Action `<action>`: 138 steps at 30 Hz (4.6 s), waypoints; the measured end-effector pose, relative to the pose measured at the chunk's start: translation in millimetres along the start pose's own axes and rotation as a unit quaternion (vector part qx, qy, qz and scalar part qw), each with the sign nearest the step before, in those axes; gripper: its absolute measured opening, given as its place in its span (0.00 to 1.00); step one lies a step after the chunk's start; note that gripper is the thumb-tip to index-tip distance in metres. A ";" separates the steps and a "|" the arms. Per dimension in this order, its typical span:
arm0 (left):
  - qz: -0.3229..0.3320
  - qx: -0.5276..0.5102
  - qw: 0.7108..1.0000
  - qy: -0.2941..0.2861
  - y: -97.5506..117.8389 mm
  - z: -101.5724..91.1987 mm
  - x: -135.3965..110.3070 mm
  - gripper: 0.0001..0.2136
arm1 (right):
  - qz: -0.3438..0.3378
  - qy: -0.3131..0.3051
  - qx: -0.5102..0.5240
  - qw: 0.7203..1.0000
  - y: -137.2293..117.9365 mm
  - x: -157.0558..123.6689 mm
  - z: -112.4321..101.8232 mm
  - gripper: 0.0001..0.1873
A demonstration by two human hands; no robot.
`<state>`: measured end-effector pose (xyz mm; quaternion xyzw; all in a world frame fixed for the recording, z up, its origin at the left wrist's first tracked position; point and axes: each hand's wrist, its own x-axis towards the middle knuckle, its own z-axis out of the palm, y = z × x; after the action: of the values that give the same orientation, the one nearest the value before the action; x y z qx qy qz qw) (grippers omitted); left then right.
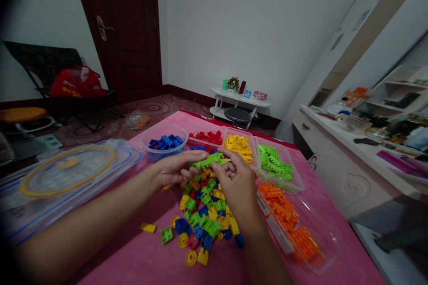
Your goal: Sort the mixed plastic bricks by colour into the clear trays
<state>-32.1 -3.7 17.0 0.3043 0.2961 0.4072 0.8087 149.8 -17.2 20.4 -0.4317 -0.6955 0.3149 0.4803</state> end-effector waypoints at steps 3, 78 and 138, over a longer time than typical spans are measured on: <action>0.084 0.024 0.995 0.039 20.3 -5.5 -6.4 0.08 | 0.003 0.000 0.009 1.000 2.0 0.9 0.4 0.17; 0.307 0.769 0.547 0.125 -42.5 -28.5 9.1 0.13 | 0.061 -0.061 -0.207 0.975 21.5 16.8 -41.1 0.09; 0.153 0.819 0.516 0.198 26.5 -6.0 -32.9 0.10 | -0.056 -0.304 -0.448 0.839 18.2 81.7 47.5 0.11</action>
<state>-65.4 -16.9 40.1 0.7841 0.6000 0.1513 0.0476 97.0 63.3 21.2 -0.4429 -0.8947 0.0567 0.0155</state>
